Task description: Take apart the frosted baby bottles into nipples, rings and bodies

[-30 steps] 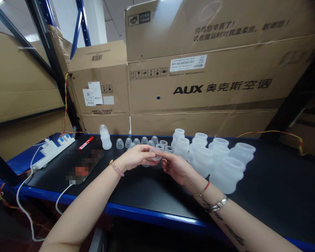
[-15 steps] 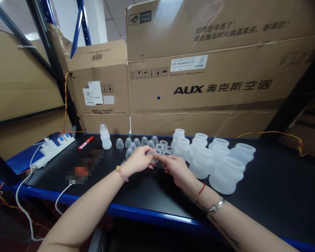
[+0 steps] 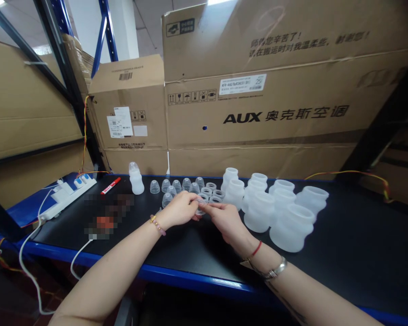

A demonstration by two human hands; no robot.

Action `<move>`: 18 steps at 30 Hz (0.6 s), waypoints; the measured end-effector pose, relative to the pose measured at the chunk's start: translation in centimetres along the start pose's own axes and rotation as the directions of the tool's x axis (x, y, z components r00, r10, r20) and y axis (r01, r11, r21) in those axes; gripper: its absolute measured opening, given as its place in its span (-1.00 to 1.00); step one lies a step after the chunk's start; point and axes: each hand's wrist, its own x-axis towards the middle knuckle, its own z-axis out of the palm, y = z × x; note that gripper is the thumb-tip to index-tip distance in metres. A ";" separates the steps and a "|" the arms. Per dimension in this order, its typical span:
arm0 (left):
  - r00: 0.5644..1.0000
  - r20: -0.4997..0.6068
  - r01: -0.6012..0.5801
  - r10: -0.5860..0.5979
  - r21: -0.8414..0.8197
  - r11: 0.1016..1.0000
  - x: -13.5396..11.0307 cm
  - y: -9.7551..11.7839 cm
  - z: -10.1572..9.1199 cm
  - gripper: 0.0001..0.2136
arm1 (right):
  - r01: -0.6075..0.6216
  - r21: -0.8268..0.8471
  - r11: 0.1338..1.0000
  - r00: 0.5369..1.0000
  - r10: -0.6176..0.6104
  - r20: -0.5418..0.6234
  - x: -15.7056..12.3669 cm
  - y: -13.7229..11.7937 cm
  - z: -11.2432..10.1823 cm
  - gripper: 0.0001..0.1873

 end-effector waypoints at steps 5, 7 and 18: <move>0.987 -0.155 -0.020 0.043 0.146 0.989 -0.8 0.8 0.8 -0.78 | -0.003 -0.015 1.000 1.000 0.002 -0.030 0.0 0.2 0.3 -0.85; 0.981 -0.184 -0.024 0.067 0.224 0.974 -1.0 1.2 1.0 -0.77 | 0.004 -0.056 0.998 0.999 -0.007 -0.051 0.1 0.4 0.4 -0.87; 0.999 -0.007 0.053 -0.052 0.103 0.993 0.1 0.4 0.0 -0.79 | -0.001 -0.184 0.983 0.997 -0.013 -0.074 0.6 0.5 0.2 -0.83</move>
